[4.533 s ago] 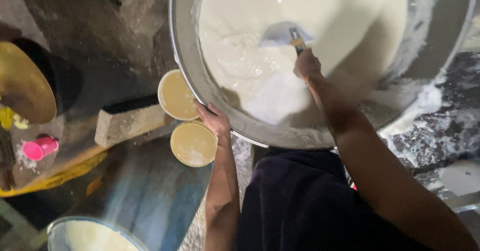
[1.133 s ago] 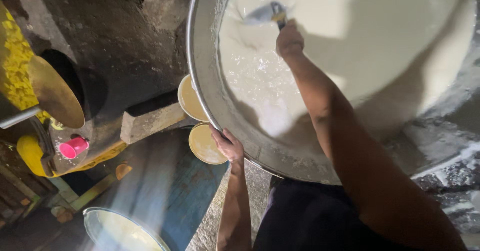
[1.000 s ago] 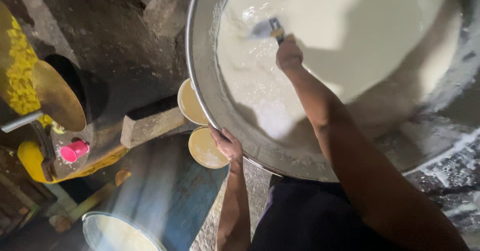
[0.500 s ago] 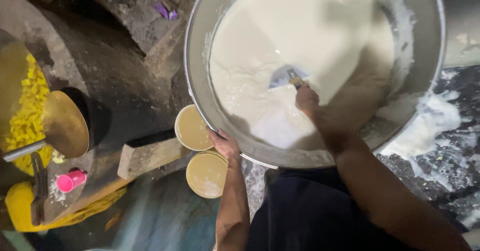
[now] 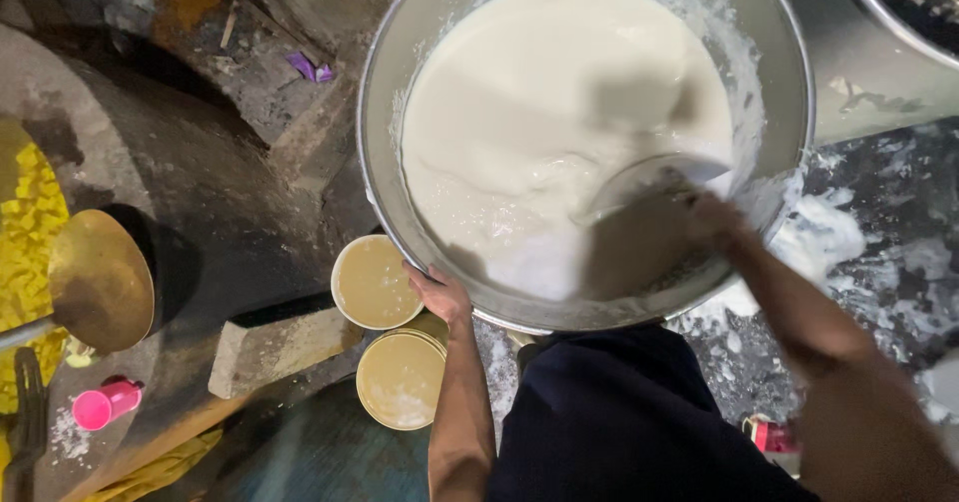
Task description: The person uses a ladle to scoop a white liquid from a large metal basin and pours it into smaller bowls placed on the floor. The person repeatedly scoops and pours the liquid, filling several bowls in sequence.
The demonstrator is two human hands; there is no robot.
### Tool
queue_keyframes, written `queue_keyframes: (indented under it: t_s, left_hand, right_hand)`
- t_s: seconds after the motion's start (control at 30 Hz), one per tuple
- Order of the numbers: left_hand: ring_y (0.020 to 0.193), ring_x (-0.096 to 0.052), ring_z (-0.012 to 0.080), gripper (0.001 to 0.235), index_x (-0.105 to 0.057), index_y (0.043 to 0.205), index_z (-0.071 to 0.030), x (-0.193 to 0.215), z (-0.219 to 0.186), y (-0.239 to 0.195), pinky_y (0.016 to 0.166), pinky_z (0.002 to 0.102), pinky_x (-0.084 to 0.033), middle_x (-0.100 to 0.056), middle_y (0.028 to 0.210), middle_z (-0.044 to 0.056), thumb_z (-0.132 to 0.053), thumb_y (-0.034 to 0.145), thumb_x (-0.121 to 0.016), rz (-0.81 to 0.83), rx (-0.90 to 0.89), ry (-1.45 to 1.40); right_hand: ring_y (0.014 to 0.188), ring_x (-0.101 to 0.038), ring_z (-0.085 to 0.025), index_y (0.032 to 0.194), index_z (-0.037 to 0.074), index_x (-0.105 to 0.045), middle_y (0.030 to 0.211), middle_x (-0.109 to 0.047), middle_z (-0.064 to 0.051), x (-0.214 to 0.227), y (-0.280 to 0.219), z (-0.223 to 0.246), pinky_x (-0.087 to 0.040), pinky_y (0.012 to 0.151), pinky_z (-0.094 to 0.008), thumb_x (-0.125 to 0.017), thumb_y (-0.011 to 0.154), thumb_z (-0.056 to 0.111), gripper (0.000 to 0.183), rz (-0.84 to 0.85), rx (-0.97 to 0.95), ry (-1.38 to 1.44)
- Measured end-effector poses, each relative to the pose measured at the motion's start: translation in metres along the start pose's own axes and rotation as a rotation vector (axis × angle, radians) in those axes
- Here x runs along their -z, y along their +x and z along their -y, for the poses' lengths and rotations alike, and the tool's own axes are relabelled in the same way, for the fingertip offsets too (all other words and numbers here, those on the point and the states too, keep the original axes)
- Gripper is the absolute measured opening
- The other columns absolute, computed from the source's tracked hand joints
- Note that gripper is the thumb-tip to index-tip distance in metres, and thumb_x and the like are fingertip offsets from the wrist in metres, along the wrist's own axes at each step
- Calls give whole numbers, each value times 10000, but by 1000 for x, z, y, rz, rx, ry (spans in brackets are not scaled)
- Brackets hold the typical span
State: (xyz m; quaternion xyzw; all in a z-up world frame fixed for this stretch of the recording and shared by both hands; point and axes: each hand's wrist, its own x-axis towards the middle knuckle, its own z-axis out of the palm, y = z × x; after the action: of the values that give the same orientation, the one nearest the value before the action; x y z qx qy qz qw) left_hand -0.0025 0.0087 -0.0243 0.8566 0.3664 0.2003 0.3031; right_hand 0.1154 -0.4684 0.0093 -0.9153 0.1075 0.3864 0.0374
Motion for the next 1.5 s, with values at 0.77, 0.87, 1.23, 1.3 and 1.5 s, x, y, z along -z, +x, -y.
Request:
queue_keyframes:
  t_s: [0.77, 0.87, 1.23, 1.3, 1.5]
  left_hand:
    - [1331, -483, 535, 609, -329, 1569, 40, 40, -46, 2, 1107, 537, -405, -462, 1474, 376, -223, 1041, -482, 101, 106, 157]
    - [1339, -478, 530, 596, -327, 1565, 53, 43, -46, 0, 1113, 533, -403, -462, 1478, 377, -207, 1051, -480, 94, 97, 149]
    - [1307, -544, 497, 572, -333, 1552, 89, 46, -49, -2, 1096, 514, -433, -521, 1430, 354, -215, 1086, -468, 88, 62, 133]
    - [1290, -552, 501, 581, -328, 1553, 96, 47, -48, -5, 1082, 522, -437, -523, 1424, 358, -221, 1085, -463, 97, 68, 120]
    - [1234, -591, 475, 614, -329, 1563, 81, 47, -48, -5, 1029, 518, -473, -554, 1374, 346, -274, 1078, -457, 102, 154, 159]
  right_hand:
    - [821, -712, -466, 1249, 3, -439, 1011, -684, -286, 56, 217, 164, -589, 742, -556, -592, 1002, 98, 305, -556, 301, 295]
    - [849, -696, -491, 1266, -14, -423, 1038, -670, -307, 36, 253, 166, -572, 749, -564, -634, 930, 122, 420, -559, 224, 255]
    - [1097, -671, -439, 1385, -57, -302, 1208, -636, -295, 48, 246, 124, -581, 947, -469, -828, 789, 184, 831, -167, -204, 547]
    - [1115, -671, -433, 1386, -58, -327, 1219, -641, -293, 52, 232, 115, -581, 959, -464, -824, 828, 189, 787, -141, -254, 615]
    - [1109, -673, -430, 1363, -60, -356, 1216, -643, -293, 25, 208, 77, -580, 945, -465, -796, 847, 221, 734, -197, -375, 722]
